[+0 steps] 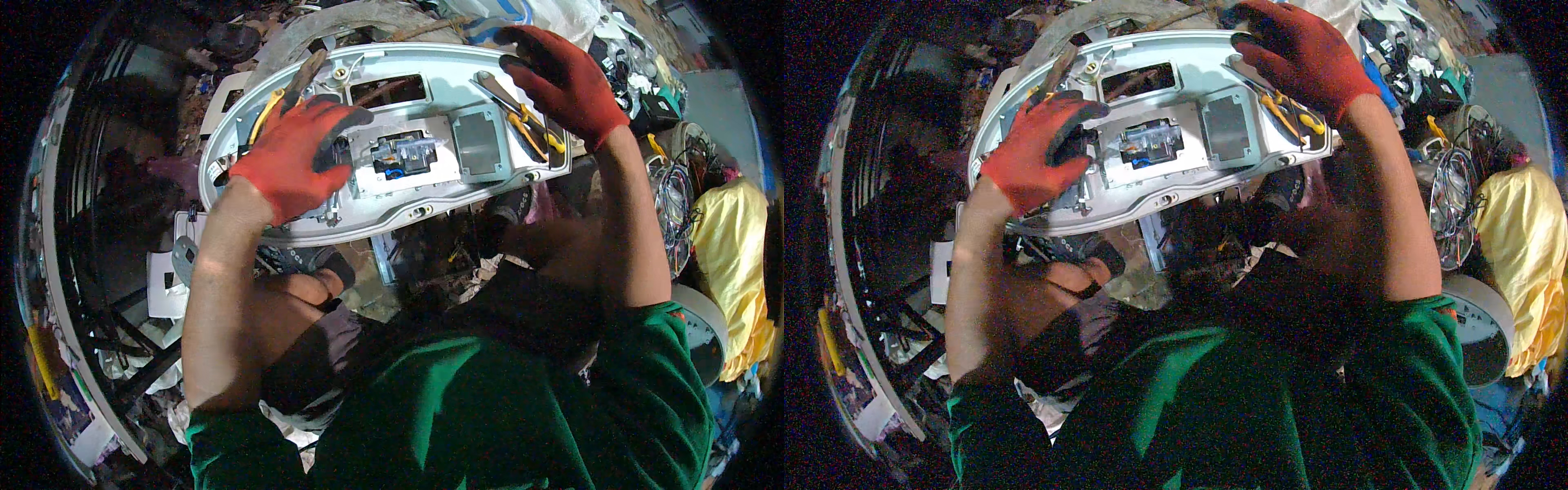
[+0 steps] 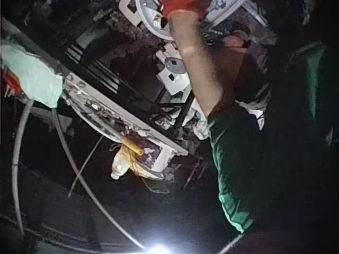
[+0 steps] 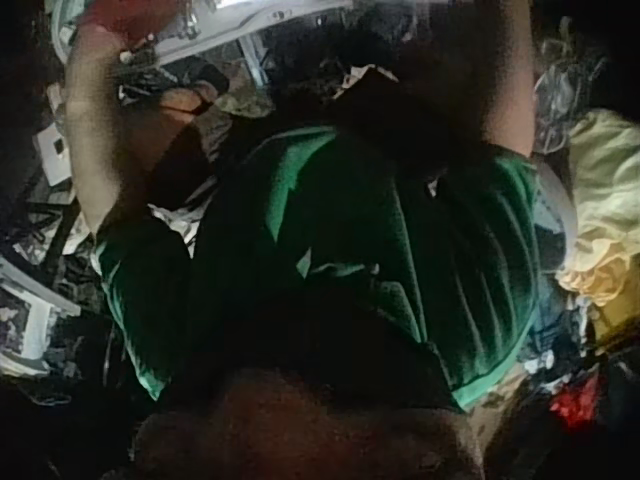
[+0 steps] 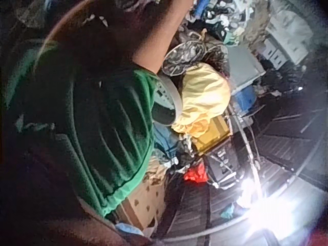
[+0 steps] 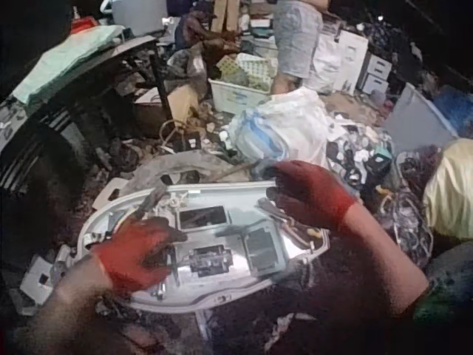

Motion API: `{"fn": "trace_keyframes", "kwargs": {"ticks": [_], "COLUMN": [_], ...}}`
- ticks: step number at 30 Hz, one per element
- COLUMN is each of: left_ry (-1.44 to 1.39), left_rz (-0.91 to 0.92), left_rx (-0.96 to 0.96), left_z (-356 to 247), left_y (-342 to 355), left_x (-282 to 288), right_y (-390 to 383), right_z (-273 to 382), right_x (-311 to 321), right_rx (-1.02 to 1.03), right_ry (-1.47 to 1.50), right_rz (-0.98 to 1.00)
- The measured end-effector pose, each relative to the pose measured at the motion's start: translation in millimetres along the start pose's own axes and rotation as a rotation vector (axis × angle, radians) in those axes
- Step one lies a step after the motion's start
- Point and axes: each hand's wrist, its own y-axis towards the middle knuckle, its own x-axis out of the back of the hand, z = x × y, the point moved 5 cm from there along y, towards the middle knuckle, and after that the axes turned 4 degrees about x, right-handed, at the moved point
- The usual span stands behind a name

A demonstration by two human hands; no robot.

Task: The person uses a screwdriver and pliers to remove electronic components from a white plastic housing and then selects a specific tool from a portable bit set.

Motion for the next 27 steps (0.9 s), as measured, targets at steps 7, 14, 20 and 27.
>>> {"fn": "trace_keyframes", "kwargs": {"ticks": [7, 14, 20, 27], "left_ry": [0.025, -0.058, -0.145, -0.16], "left_rz": [0.0, 0.034, 0.108, 0.041], "left_rx": [0.003, 0.069, 0.131, 0.161], "left_z": [-4, -12, -14, -13], "left_y": [7, 15, 16, 14], "left_x": [-36, -32, -35, -37], "right_y": [-4, -13, -13, -16], "right_z": [39, 60, 60, 55], "right_x": [-49, -71, -94, -94], "right_rx": [0.375, 0.367, 0.245, 0.252], "right_ry": [-0.178, -0.177, -0.317, -0.332], "right_rz": [0.168, 0.315, 0.41, 0.366]}}
